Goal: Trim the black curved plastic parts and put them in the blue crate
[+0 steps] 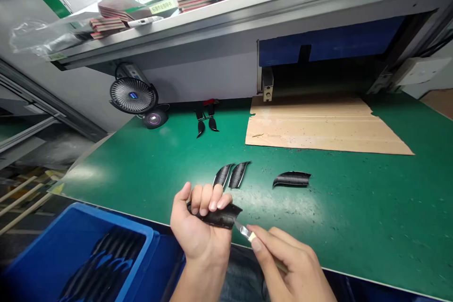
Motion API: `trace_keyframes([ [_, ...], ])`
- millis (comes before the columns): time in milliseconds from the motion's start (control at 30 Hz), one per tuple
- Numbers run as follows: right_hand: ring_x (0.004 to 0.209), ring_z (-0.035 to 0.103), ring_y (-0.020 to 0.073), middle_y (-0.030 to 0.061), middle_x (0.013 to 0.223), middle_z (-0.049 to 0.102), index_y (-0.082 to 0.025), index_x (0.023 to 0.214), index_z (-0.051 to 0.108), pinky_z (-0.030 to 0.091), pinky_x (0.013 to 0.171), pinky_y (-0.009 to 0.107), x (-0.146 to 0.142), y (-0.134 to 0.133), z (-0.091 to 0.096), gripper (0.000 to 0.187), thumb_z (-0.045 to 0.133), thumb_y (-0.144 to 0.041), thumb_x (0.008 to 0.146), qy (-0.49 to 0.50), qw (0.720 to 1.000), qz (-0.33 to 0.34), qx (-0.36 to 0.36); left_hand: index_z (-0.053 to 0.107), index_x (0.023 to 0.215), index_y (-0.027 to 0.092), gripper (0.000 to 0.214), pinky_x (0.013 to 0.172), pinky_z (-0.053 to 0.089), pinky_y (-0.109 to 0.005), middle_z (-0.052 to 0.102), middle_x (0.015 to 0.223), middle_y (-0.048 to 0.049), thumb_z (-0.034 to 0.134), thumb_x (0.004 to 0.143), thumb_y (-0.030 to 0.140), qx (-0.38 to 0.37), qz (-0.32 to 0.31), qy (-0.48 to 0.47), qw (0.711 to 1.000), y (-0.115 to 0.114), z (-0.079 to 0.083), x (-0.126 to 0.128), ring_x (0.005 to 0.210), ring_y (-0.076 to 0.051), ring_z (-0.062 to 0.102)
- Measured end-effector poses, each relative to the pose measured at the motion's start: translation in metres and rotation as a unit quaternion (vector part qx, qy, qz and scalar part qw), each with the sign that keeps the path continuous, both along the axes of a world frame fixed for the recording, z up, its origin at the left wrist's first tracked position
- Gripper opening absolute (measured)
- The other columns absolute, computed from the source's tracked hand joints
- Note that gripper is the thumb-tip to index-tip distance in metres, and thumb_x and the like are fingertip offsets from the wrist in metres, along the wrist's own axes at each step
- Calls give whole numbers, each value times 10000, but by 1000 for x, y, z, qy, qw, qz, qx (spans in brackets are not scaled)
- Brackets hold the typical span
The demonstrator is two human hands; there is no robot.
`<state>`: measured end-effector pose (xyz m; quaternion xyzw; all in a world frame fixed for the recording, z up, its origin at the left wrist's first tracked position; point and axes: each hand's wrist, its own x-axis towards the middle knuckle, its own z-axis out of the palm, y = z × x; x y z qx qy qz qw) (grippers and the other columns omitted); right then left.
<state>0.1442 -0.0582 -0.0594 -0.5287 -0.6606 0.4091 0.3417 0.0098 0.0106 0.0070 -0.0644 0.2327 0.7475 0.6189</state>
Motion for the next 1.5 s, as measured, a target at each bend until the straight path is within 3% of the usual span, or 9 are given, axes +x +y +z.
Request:
trace_keyframes([
  [200, 778, 620, 172, 2, 743, 590, -284, 1088, 670, 520, 738, 226, 2, 4, 9, 298, 444, -423, 953, -5, 999, 11, -35, 163, 520, 203, 472, 403, 279, -236, 108, 495, 59, 548, 780, 292, -5, 6, 28, 1000, -5, 0, 1, 423, -98, 212],
  [567, 540, 604, 154, 15, 671, 624, -261, 1037, 686, 496, 509, 206, -2, 5, 12, 341, 384, -402, 966, -129, 986, -44, 95, 161, 520, 205, 471, 408, 298, -248, 126, 480, 53, 536, 796, 274, -1, 18, 75, 997, -7, -3, 3, 425, -108, 208],
  [1000, 490, 581, 131, 23, 696, 634, -239, 966, 680, 457, 452, 188, 1, 1, 8, 332, 370, -356, 972, -183, 971, -55, 146, 161, 508, 205, 451, 398, 303, -247, 122, 471, 56, 515, 785, 237, -17, 22, 93, 995, -11, -5, 5, 413, -102, 198],
  [1100, 483, 568, 121, 16, 701, 632, -229, 1018, 666, 435, 454, 192, 0, 1, 5, 304, 384, -336, 973, -216, 954, -84, 192, 173, 509, 206, 446, 409, 314, -245, 130, 481, 59, 529, 777, 221, -26, 17, 72, 997, -8, -4, 5, 421, -100, 222],
  [1200, 531, 572, 101, 1, 723, 633, -195, 1106, 631, 424, 534, 199, -3, -2, 1, 212, 513, -240, 935, -250, 905, -132, 317, 201, 514, 200, 430, 420, 317, -229, 141, 491, 65, 545, 772, 192, -56, 8, 13, 998, -1, -3, 3, 428, -92, 252],
  [1267, 584, 581, 94, -6, 746, 640, -202, 1118, 630, 433, 624, 203, -3, -5, -1, 254, 612, -146, 871, -230, 878, -171, 383, 217, 518, 197, 421, 423, 316, -221, 152, 491, 69, 554, 770, 179, -75, -4, -35, 997, 2, -4, 0, 428, -87, 268],
  [1300, 618, 591, 99, -4, 769, 646, -216, 1098, 640, 443, 659, 206, -4, -6, -2, 267, 637, -124, 848, -199, 879, -198, 386, 224, 519, 196, 417, 424, 315, -218, 160, 488, 70, 557, 769, 175, -80, -9, -55, 995, 3, -4, -1, 428, -86, 276],
  [1400, 695, 635, 128, 19, 873, 666, -235, 1029, 654, 495, 629, 188, -6, -7, -4, 183, 651, -230, 847, -41, 916, -299, 264, 238, 519, 192, 406, 425, 316, -214, 185, 475, 73, 554, 772, 168, -87, -19, -95, 991, 4, -5, -4, 421, -83, 287],
  [1500, 738, 677, 174, 51, 943, 696, -196, 1020, 651, 549, 599, 182, -12, 0, -2, 265, 677, -361, 816, 99, 940, -304, 119, 246, 511, 188, 400, 428, 318, -208, 193, 469, 72, 543, 778, 163, -81, -32, -104, 991, 4, -4, -2, 419, -80, 299],
])
